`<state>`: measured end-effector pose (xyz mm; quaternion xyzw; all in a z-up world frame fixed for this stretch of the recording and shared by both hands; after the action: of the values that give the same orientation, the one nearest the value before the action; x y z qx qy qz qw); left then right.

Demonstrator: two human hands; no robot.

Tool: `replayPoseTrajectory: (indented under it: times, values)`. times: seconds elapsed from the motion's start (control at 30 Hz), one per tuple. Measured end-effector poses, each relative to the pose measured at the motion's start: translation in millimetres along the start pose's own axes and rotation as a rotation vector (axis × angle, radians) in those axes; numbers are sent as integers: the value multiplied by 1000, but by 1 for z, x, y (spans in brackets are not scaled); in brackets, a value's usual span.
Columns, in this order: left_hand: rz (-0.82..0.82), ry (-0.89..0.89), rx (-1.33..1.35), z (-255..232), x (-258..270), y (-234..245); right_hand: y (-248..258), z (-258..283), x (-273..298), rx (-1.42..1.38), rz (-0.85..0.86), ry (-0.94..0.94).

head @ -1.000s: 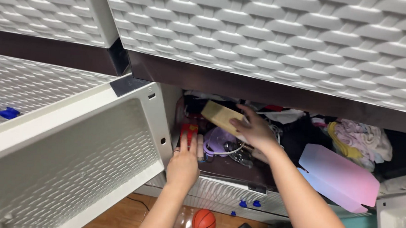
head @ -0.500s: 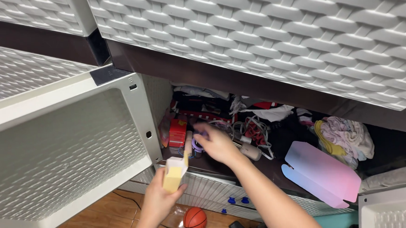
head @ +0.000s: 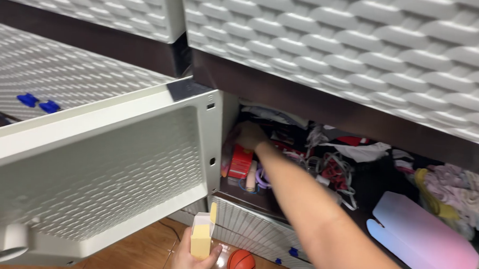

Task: The person folds a white t-shirt and a red jersey on a bed, then places them into a white storage cabinet. They subsequently organize various small items inside the cabinet, including a purple pouch and bottles. Finally, the person sweeps the floor using a broom and dustpan.

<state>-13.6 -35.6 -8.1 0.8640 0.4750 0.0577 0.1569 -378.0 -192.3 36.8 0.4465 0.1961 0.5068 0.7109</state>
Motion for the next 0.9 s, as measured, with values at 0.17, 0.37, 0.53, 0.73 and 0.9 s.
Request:
replayPoseTrajectory:
  times: [0.17, 0.37, 0.53, 0.73, 0.9]
  values:
    - [-35, -25, -11, 1, 4, 23, 62, 11, 24, -542, 90, -33]
    - [-54, 44, 63, -17, -2, 17, 102, 59, 63, 36, -131, 455]
    - [14, 31, 109, -29, -4, 5, 70, 65, 64, 258, -41, 466]
    - [12, -4, 65, -24, 5, 6, 67, 63, 50, 395, -62, 283]
    - [4, 30, 79, -28, 10, 5, 93, 44, 73, 96, -402, 405]
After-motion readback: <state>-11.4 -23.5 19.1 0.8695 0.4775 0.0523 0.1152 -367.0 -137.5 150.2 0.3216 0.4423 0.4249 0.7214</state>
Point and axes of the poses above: each hand's wrist, its own x-axis away from the middle knuckle, its own y-axis out of the back of the hand, z = x × y, the point moved 4 cm from there along -x, towards the middle knuckle, and after that the axes turned 13 degrees about -y, right-handed, at the moved point
